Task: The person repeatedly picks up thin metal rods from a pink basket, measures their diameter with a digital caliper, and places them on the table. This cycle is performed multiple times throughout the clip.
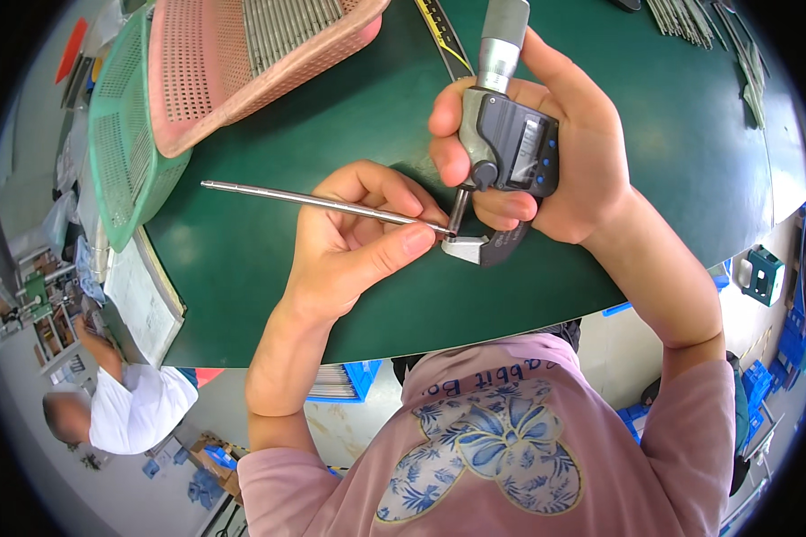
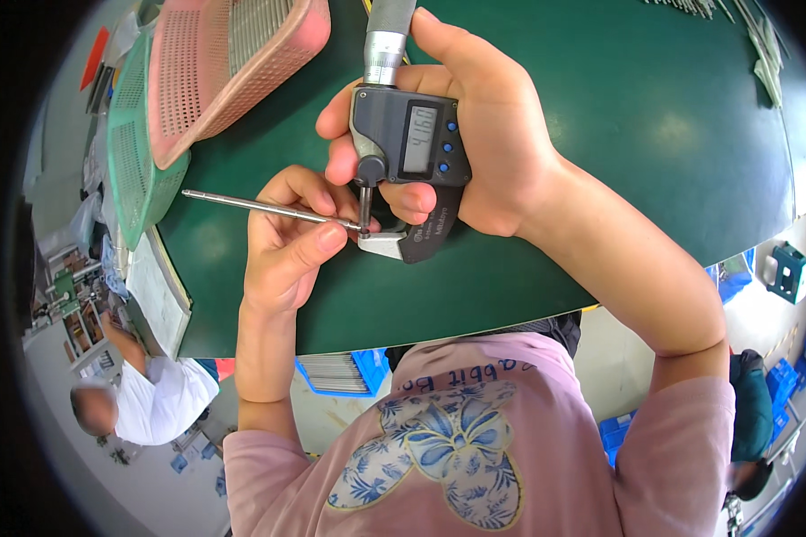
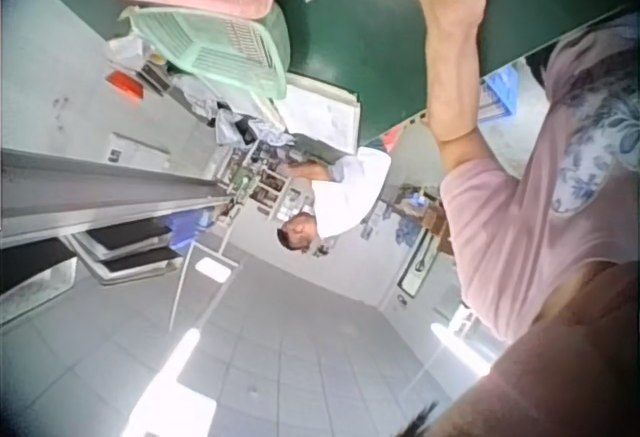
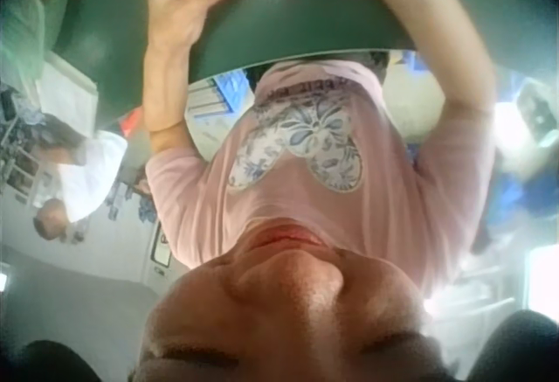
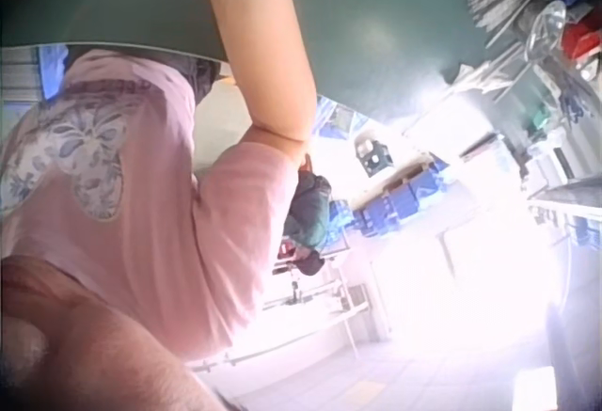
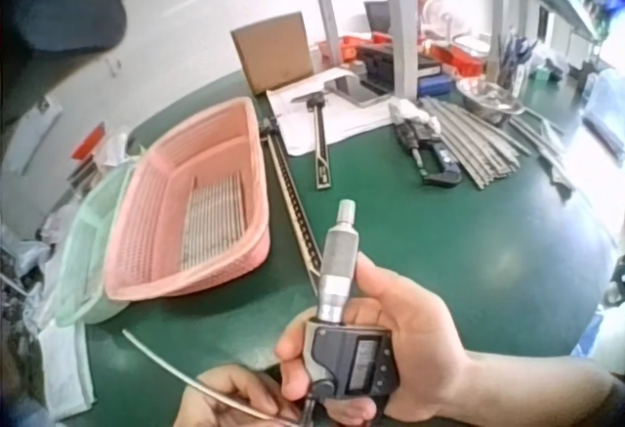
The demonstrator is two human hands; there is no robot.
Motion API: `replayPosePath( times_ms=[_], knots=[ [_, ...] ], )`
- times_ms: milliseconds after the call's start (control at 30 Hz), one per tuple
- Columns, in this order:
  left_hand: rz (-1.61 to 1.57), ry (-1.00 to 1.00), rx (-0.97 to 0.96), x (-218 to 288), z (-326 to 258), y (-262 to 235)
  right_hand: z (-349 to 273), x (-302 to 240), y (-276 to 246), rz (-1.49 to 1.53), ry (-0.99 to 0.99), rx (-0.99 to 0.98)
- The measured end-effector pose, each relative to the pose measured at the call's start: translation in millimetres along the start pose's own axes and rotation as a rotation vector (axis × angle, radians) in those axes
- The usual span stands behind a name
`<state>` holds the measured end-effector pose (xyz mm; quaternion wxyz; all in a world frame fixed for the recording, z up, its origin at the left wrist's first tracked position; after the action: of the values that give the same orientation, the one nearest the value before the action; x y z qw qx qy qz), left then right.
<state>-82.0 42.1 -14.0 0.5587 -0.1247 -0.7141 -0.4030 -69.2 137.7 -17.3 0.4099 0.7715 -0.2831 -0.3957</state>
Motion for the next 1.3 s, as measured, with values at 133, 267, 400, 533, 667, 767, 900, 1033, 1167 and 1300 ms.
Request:
replayPosePath(
  times_ms=[133, 267, 400, 533, 667, 767, 900, 1033, 1167, 1300],
  knots=[
    [0.0, 0.007, -0.017, -1.8, -0.3, -0.9, -4.1, -3.4, 8.1, 0.034, 0.019, 0.015],
    [0.011, -0.005, -0.02, -1.7, 0.1, 0.3, -3.0, -4.4, 4.3, -0.029, 0.011, 0.028],
    [0.008, 0.016, -0.035, -0.4, 0.3, 1.7, -2.6, -5.9, 1.6, -0.076, 0.01, 0.039],
    [0.017, 0.025, -0.036, -0.9, 1.3, 1.1, -2.5, -3.3, 1.6, -0.082, 0.017, 0.031],
    [0.034, 0.025, -0.034, 1.1, 1.0, 1.5, -1.5, -3.4, 4.2, -0.099, 0.006, 0.003],
    [0.03, 0.033, -0.021, 2.2, 0.2, 0.7, -1.4, -3.5, 3.2, -0.109, 0.002, 0.029],
    [0.024, 0.024, -0.014, 1.7, 1.7, 1.4, -1.9, -4.0, 2.0, -0.088, -0.009, 0.031],
    [0.011, 0.022, -0.011, 2.6, 0.0, 1.6, -2.3, -3.5, 2.4, -0.076, -0.002, 0.056],
    [0.006, 0.037, -0.018, 3.9, 0.9, 1.9, -2.5, -5.1, 2.3, -0.093, -0.014, 0.067],
    [0.016, 0.033, -0.022, 3.7, 0.5, 2.5, -3.1, -5.5, 3.0, -0.103, -0.01, 0.071]
  ],
)
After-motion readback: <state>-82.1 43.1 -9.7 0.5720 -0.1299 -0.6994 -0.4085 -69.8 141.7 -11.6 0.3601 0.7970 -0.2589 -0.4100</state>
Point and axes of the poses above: each hand's wrist, its own z-axis towards the middle knuckle, its own y-axis out of the palm, x = y × z, the point moved 9 cm from there along z, towards the middle knuckle, and after that the axes turned 8 degrees about y, right-handed, at the moved point
